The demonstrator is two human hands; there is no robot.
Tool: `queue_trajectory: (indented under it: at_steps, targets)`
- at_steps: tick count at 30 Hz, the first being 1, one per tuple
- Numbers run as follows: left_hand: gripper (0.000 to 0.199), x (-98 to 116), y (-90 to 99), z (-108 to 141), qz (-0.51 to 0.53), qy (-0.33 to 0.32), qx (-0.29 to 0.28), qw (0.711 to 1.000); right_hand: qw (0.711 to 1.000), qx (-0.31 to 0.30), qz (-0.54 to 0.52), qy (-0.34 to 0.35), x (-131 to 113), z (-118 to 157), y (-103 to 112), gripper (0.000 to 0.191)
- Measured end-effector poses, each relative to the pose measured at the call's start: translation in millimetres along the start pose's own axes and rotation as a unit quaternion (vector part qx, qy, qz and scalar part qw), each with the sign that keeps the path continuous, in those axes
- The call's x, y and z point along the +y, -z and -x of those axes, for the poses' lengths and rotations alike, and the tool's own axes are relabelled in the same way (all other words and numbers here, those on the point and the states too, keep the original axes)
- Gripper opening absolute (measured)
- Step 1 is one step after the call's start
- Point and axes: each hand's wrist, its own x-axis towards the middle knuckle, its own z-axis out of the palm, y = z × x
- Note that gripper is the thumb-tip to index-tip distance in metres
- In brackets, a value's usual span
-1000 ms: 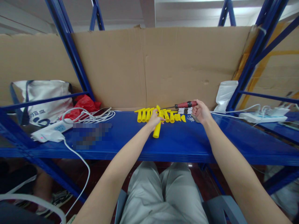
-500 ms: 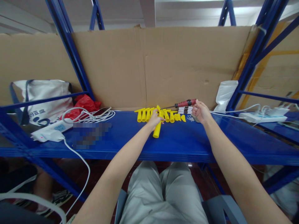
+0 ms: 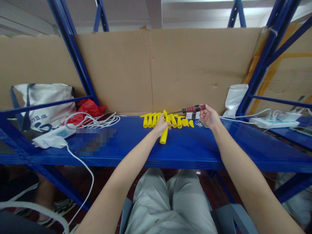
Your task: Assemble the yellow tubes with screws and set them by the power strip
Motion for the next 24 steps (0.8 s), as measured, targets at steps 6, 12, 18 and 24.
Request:
queue_trajectory:
  at_steps: [6,12,18,24]
  targets:
    - [0.066,1.1,-0.3,0.5,-0.002,0.003,0.008,1.000,1.000,0.005,-0.007,0.026,1.6,-0.3,-0.7,0.028]
    - [0.066,2.1,-0.3,1.7,-0.006,-0.003,0.002,1.000,1.000,0.021,-0.022,0.000,1.4,-3.3,1.6,0.032]
    - [0.066,0.1,0.6,0.3,-0.007,-0.009,0.000,1.000,1.000,0.000,0.005,-0.001,1.9,-1.8,2.3,0.029]
    - [0.066,-1.7,1.9,-1.8,-0.009,-0.013,-0.001,1.000,1.000,-0.021,-0.002,0.005,0.8,0.5,0.6,0.027]
